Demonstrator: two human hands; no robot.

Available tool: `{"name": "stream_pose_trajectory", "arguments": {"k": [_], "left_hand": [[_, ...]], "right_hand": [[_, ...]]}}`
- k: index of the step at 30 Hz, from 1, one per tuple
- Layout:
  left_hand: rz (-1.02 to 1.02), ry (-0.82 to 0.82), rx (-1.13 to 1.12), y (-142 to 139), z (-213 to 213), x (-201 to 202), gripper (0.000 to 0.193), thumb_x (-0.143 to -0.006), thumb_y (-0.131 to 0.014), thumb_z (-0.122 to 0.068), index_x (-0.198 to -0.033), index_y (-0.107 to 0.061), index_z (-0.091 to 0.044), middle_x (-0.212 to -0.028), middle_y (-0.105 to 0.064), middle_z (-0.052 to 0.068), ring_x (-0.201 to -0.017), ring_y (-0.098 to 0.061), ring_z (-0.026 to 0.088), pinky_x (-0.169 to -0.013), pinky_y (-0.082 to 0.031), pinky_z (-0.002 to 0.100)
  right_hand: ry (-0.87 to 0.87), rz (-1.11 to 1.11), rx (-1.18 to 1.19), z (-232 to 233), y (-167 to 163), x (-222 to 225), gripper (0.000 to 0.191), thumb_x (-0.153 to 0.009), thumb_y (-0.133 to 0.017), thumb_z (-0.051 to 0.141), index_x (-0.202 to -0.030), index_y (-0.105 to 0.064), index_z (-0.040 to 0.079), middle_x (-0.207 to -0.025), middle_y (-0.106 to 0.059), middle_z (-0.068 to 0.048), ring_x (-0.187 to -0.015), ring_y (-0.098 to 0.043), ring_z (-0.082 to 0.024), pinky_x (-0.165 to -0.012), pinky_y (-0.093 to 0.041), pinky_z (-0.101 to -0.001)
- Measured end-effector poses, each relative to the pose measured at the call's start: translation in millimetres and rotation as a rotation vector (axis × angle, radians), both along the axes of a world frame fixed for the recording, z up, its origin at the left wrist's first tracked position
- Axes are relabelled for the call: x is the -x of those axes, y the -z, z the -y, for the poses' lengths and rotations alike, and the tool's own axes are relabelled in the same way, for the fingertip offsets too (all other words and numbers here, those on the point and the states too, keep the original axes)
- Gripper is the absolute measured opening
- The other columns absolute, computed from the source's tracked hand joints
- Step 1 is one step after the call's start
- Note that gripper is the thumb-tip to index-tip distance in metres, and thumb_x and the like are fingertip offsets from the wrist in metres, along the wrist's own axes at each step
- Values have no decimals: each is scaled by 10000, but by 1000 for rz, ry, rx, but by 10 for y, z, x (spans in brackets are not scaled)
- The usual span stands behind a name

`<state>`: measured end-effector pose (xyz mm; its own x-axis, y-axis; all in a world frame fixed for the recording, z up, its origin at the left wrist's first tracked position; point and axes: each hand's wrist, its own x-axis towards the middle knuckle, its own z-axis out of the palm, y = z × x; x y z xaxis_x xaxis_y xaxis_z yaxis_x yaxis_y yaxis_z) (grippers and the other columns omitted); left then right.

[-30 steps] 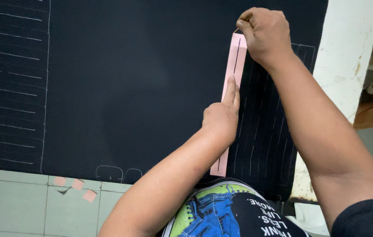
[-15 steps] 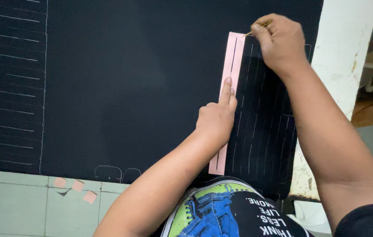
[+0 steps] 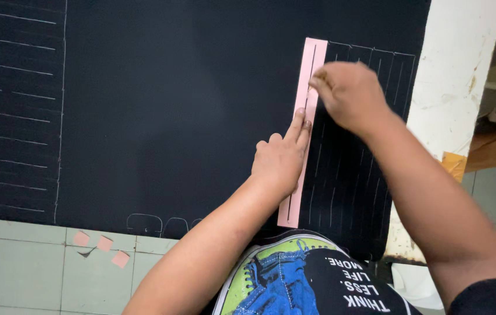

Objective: The person lays a long pink paper template strip on black fabric spread over a work table, aligns it with chalk lines, and traces along its edges with a marking pen. They lift, flip, and reposition the template repeatedly to mark successive parallel lines on the fabric.

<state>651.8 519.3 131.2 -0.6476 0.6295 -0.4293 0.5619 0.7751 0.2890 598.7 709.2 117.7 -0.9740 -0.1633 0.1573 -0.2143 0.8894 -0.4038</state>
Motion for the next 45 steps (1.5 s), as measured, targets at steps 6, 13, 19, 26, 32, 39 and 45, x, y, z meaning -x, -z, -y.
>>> {"name": "stream_pose_trajectory", "arguments": {"k": [6, 13, 19, 26, 32, 39, 45], "left_hand": [[-209, -13, -108, 143, 70, -113, 709, -714, -796, -148, -1360, -517, -72, -1629, -318, 102, -876, -609, 227, -685, -494, 387], [-374, -38, -319, 332, 302, -365, 387, -783, -781, -210, -1134, -683, -80, -1489, -531, 61, -1022, -581, 232, -860, -465, 429], [-374, -73, -465, 439, 449, -406, 457, -792, -759, -272, -1211, -703, -97, -1483, -535, 56, -1207, -554, 255, -1090, -391, 552], [-374, -91, -536, 530, 482, -385, 473, -779, -786, -296, -1196, -700, -91, -1466, -561, 59, -1237, -548, 249, -1110, -387, 547], [-366, -88, -537, 533, 470, -355, 490, -768, -798, -306, -1200, -702, -97, -1463, -563, 52, -1234, -548, 242, -1106, -383, 538], [-361, -76, -513, 506, 452, -336, 479, -782, -796, -307, -1202, -696, -101, -1470, -553, 56, -1248, -541, 247, -1111, -376, 538], [-339, -46, -469, 481, 435, -294, 473, -798, -788, -309, -1208, -691, -94, -1487, -536, 65, -1246, -534, 254, -1108, -381, 545]], "right_hand": [[107, 124, 267, 36, 149, -159, 204, -1017, -668, 184, -1103, -735, 12, -1004, -749, -111, -907, -736, -243, -791, -558, -335], [133, 154, 397, 45, 323, -211, 209, -1061, -615, 167, -1088, -743, 4, -1053, -769, -91, -935, -757, -206, -845, -568, -304], [64, 1, 182, 134, 334, -208, 185, -1045, -670, 188, -1083, -748, 25, -960, -754, -106, -895, -730, -256, -806, -563, -355], [66, 143, 139, 233, 254, -427, 202, -1031, -646, 201, -1030, -762, 36, -968, -748, -102, -832, -717, -270, -764, -551, -371], [121, 213, 220, 268, 225, -555, 217, -1035, -619, 200, -1044, -760, 35, -997, -756, -71, -844, -740, -234, -763, -559, -338], [69, 181, 199, 232, 235, -555, 209, -1033, -619, 180, -1043, -764, 30, -1032, -762, -52, -853, -740, -235, -773, -559, -334], [99, 180, 251, 206, 257, -557, 226, -1043, -614, 175, -1041, -764, 6, -1070, -758, -72, -855, -741, -244, -785, -563, -331]]}}
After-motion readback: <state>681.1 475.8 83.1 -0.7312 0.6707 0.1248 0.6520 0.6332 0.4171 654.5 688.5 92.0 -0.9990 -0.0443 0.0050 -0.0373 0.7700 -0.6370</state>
